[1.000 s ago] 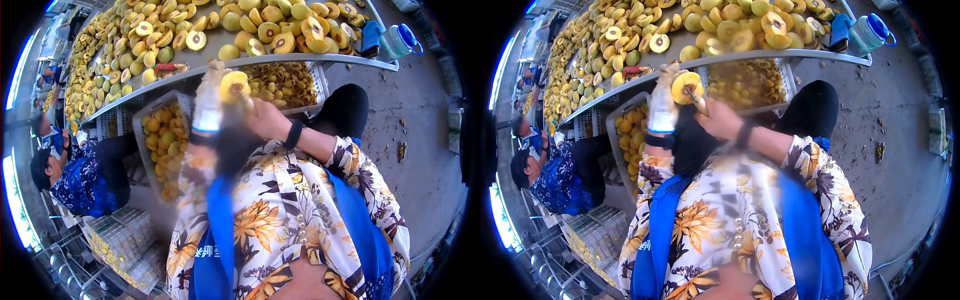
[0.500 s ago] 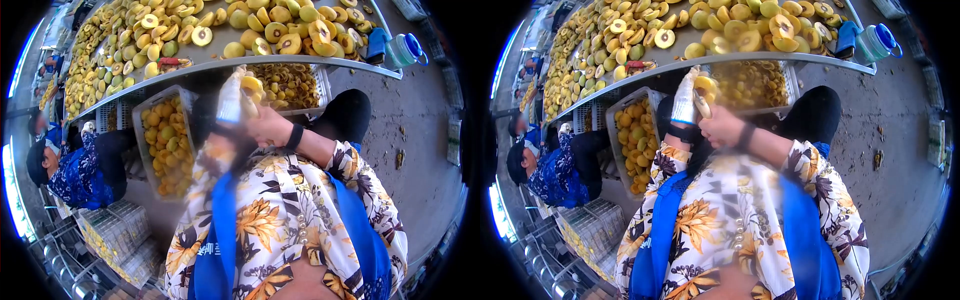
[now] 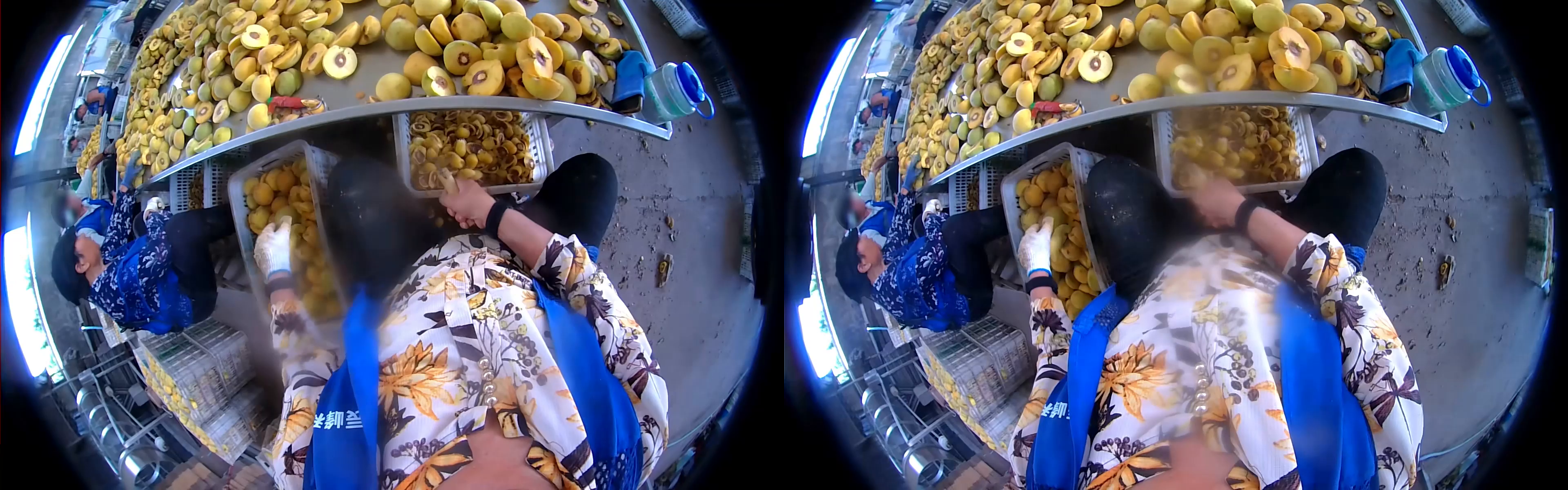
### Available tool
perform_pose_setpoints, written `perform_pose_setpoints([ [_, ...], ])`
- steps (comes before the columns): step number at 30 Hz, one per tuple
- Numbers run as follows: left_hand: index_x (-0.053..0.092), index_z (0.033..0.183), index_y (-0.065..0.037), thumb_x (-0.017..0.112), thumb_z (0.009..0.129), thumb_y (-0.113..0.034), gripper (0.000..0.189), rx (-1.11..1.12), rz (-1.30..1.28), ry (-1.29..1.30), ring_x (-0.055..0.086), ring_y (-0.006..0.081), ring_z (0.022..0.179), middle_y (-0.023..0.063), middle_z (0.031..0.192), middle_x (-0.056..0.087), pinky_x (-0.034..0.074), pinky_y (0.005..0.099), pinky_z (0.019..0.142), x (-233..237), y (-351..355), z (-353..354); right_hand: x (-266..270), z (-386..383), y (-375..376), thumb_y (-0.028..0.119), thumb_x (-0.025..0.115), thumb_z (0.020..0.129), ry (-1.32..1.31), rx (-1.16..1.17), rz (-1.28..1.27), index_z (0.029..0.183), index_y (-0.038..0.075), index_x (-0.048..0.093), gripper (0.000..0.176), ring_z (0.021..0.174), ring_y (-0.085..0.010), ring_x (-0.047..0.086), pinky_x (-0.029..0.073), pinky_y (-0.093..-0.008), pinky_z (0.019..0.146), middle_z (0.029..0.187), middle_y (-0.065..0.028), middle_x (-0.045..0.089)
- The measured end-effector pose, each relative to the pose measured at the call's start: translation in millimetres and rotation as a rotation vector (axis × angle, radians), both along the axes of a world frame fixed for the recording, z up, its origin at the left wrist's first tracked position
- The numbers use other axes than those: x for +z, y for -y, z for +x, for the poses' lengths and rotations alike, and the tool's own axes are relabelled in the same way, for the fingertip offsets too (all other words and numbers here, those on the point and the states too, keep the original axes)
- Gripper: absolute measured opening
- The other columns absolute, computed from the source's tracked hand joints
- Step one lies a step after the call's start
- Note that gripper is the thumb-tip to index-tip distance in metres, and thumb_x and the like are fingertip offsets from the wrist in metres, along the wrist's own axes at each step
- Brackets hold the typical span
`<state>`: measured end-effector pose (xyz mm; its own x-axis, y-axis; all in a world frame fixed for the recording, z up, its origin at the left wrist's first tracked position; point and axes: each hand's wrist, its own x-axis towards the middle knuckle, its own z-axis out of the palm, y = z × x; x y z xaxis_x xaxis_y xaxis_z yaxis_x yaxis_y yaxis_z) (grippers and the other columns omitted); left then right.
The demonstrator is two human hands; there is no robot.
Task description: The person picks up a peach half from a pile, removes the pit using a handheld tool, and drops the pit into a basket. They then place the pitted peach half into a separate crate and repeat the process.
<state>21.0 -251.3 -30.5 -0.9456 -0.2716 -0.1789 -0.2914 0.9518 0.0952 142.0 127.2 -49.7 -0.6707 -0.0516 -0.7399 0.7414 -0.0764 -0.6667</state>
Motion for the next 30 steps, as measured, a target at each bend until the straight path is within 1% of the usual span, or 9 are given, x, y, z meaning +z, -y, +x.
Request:
perform_pose_setpoints([
  [5,0.065,0.093,-0.008,0.057,0.08,-0.045,0.04,-0.419,0.228,-0.555,0.058,0.034,0.091,0.0172,0.095,0.062,0.044,0.0401,0.079,62.3,-136.6,-37.1,-25.1,-5.1,8.6,0.015,0.055,0.08,-0.31,0.285,0.249,0.084,0.0,0.047,0.018,0.035,-0.0143,0.045,0.037,-0.028,0.031,0.054,-0.005,0.049],
  [9,0.063,0.093,-0.01,0.057,0.078,-0.039,0.034,-0.721,0.062,-0.146,0.058,0.0345,0.096,0.0173,0.099,0.063,0.046,0.0421,0.081,88.0,-272.5,-72.1,-13.5,-0.6,7.7,0.019,0.057,0.08,-0.498,0.236,0.386,0.087,-0.002,0.048,0.024,0.038,-0.0147,0.051,0.04,-0.0281,0.034,0.056,-0.0058,0.055],
  [13,0.063,0.102,-0.008,0.052,0.075,-0.029,0.036,-1.009,-0.019,0.137,0.057,0.0335,0.099,0.0185,0.105,0.061,0.045,0.0416,0.087,28.7,-320.9,-126.8,38.3,11.5,-1.0,0.015,0.052,0.08,-0.364,0.23,0.444,0.113,0.003,0.045,0.036,0.068,-0.0351,0.058,0.046,-0.0419,0.06,0.082,-0.021,0.059],
  [17,0.066,0.095,-0.008,0.05,0.078,-0.027,0.03,-0.816,0.148,-0.06,0.061,0.0292,0.093,0.0134,0.108,0.062,0.05,0.0364,0.08,54.8,-310.4,-115.4,50.0,16.3,-12.3,0.016,0.051,0.08,-0.337,0.166,0.463,0.119,0.007,0.047,0.04,0.073,-0.0417,0.059,0.048,-0.046,0.069,0.087,-0.023,0.061],
  [19,0.061,0.099,-0.003,0.051,0.08,-0.024,0.03,-0.534,0.883,-0.037,0.064,0.029,0.082,0.0148,0.091,0.065,0.053,0.0385,0.071,68.5,-279.7,-103.0,47.5,10.7,-14.5,0.016,0.051,0.08,-0.396,0.086,0.545,0.115,0.007,0.05,0.036,0.075,-0.0415,0.059,0.048,-0.0465,0.069,0.085,-0.0234,0.061],
  [22,0.046,0.12,-0.005,0.043,0.09,-0.039,0.046,-0.005,1.985,0.245,0.062,0.0363,0.075,0.021,0.096,0.06,0.049,0.0346,0.043,69.1,-236.8,-77.7,52.7,-4.2,-4.5,0.019,0.06,0.077,-0.608,0.031,0.691,0.09,-0.001,0.051,0.025,0.066,-0.039,0.06,0.048,-0.0427,0.061,0.071,-0.024,0.059],
  [26,0.05,0.1,-0.009,0.042,0.085,-0.06,0.054,0.209,2.055,0.308,0.06,0.0311,0.064,0.0208,0.086,0.061,0.045,0.0312,0.039,71.6,-228.7,-37.4,72.9,-33.2,9.0,0.018,0.058,0.078,-0.68,0.088,0.639,0.09,0.0,0.048,0.024,0.069,-0.0447,0.057,0.046,-0.0473,0.062,0.071,-0.0271,0.058],
  [29,0.053,0.093,-0.014,0.049,0.085,-0.055,0.042,0.317,2.009,0.308,0.059,0.0251,0.064,0.0096,0.078,0.061,0.045,0.0316,0.048,62.7,-235.8,-21.0,69.4,-40.4,18.6,0.018,0.056,0.078,-0.743,0.078,0.664,0.089,0.0,0.046,0.023,0.07,-0.0448,0.057,0.046,-0.0486,0.063,0.07,-0.0272,0.058],
  [30,0.051,0.103,-0.011,0.044,0.088,-0.053,0.045,0.329,2.008,0.28,0.06,0.0262,0.064,0.0132,0.083,0.061,0.048,0.0335,0.047,61.7,-243.3,-14.3,71.7,-39.1,20.3,0.017,0.056,0.078,-0.738,0.063,0.66,0.091,0.001,0.046,0.023,0.069,-0.0449,0.057,0.045,-0.0494,0.064,0.07,-0.0271,0.058],
])
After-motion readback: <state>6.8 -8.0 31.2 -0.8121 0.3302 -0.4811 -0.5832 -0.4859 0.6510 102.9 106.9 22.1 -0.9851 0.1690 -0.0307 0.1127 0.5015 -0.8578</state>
